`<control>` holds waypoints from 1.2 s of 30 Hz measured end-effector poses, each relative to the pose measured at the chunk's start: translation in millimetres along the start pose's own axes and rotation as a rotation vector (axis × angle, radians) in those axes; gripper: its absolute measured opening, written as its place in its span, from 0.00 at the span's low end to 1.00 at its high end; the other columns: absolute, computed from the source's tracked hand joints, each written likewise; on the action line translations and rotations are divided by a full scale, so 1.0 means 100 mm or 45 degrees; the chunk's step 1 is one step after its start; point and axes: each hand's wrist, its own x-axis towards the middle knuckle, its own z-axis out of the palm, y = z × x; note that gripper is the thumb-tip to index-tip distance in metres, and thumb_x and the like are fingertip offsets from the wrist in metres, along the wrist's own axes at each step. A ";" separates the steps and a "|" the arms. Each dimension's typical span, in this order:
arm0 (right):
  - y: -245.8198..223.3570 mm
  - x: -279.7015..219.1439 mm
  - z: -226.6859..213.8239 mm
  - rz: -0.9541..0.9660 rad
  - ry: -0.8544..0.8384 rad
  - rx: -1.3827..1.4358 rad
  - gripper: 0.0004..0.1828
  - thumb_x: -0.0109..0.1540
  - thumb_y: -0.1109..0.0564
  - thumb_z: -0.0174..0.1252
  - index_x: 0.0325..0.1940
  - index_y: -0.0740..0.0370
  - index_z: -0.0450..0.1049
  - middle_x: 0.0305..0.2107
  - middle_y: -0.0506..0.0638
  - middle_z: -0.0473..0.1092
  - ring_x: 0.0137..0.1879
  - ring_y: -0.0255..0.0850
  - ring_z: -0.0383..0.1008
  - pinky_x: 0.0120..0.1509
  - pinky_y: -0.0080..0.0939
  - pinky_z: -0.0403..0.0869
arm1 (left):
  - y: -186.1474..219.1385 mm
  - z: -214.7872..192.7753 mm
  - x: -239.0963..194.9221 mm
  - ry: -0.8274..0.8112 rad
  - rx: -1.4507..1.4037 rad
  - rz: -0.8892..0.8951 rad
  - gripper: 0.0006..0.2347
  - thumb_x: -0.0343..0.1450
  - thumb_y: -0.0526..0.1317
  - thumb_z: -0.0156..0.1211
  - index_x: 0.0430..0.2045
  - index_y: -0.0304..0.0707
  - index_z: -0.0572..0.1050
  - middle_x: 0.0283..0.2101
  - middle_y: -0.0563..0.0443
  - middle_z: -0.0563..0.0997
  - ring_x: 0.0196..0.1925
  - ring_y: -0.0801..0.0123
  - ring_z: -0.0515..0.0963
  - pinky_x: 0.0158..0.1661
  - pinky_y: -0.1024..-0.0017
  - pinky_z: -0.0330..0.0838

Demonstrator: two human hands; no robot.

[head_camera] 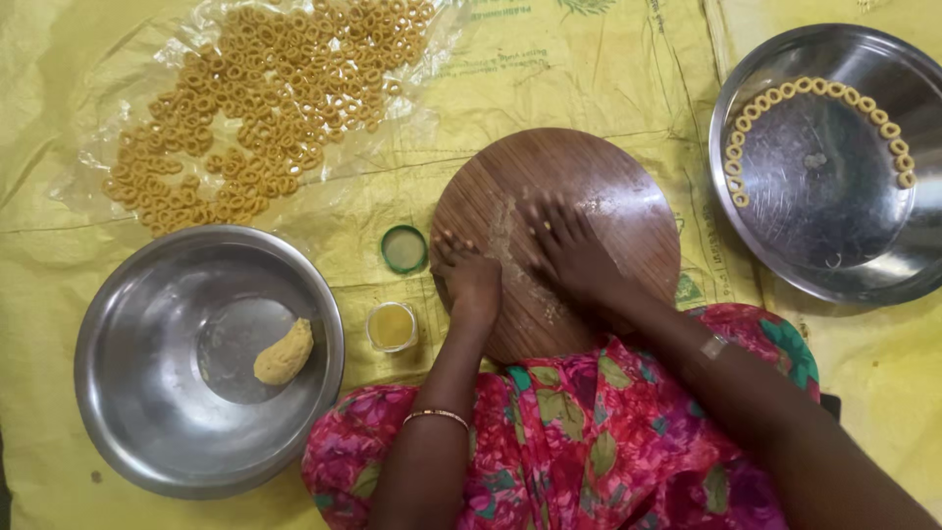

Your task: The person rolls dough into thin ropes on a wooden board, then shapes them into small rings and places them on a metal tray. The person repeats this process throughout the clip.

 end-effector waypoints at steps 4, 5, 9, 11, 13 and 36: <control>0.15 0.98 0.00 0.135 0.020 -0.026 0.39 0.73 0.39 0.32 0.83 0.62 0.36 0.79 0.61 0.29 0.84 0.56 0.26 0.83 0.60 0.31 | -0.02 0.06 0.03 0.060 0.017 0.001 0.22 0.76 0.37 0.49 0.65 0.25 0.65 0.72 0.17 0.52 0.74 0.21 0.50 0.60 0.26 0.55; 0.14 1.13 0.00 0.222 -0.025 -0.040 0.39 0.74 0.38 0.31 0.82 0.61 0.35 0.79 0.60 0.28 0.84 0.54 0.25 0.84 0.60 0.30 | -0.01 0.08 0.06 0.124 0.021 -0.008 0.22 0.75 0.38 0.48 0.65 0.25 0.64 0.72 0.18 0.51 0.74 0.23 0.50 0.61 0.26 0.53; -0.11 0.88 0.12 0.308 0.029 0.064 0.41 0.74 0.38 0.35 0.80 0.69 0.35 0.77 0.69 0.29 0.82 0.61 0.26 0.81 0.62 0.31 | 0.00 0.23 0.15 0.107 -0.017 -0.028 0.23 0.75 0.37 0.48 0.65 0.25 0.63 0.73 0.19 0.51 0.74 0.23 0.51 0.59 0.27 0.55; -0.26 0.42 0.22 0.076 0.090 -0.131 0.42 0.71 0.43 0.41 0.80 0.74 0.39 0.79 0.71 0.35 0.85 0.62 0.33 0.85 0.58 0.38 | 0.01 0.29 0.17 0.238 -0.036 -0.065 0.21 0.75 0.36 0.47 0.65 0.27 0.64 0.73 0.19 0.53 0.74 0.25 0.52 0.62 0.27 0.54; -0.34 -0.01 0.28 -0.038 0.150 0.039 0.42 0.66 0.43 0.50 0.74 0.76 0.51 0.70 0.75 0.48 0.76 0.68 0.47 0.77 0.62 0.48 | 0.00 0.34 0.21 0.093 0.073 -0.003 0.22 0.76 0.37 0.47 0.66 0.25 0.65 0.73 0.18 0.53 0.75 0.23 0.52 0.64 0.29 0.51; 0.30 1.28 0.07 0.240 0.136 -0.036 0.40 0.72 0.37 0.35 0.80 0.65 0.43 0.78 0.61 0.39 0.83 0.57 0.33 0.81 0.67 0.32 | 0.02 0.25 0.07 0.094 0.066 -0.041 0.22 0.74 0.35 0.48 0.65 0.23 0.65 0.75 0.18 0.50 0.76 0.25 0.49 0.60 0.31 0.56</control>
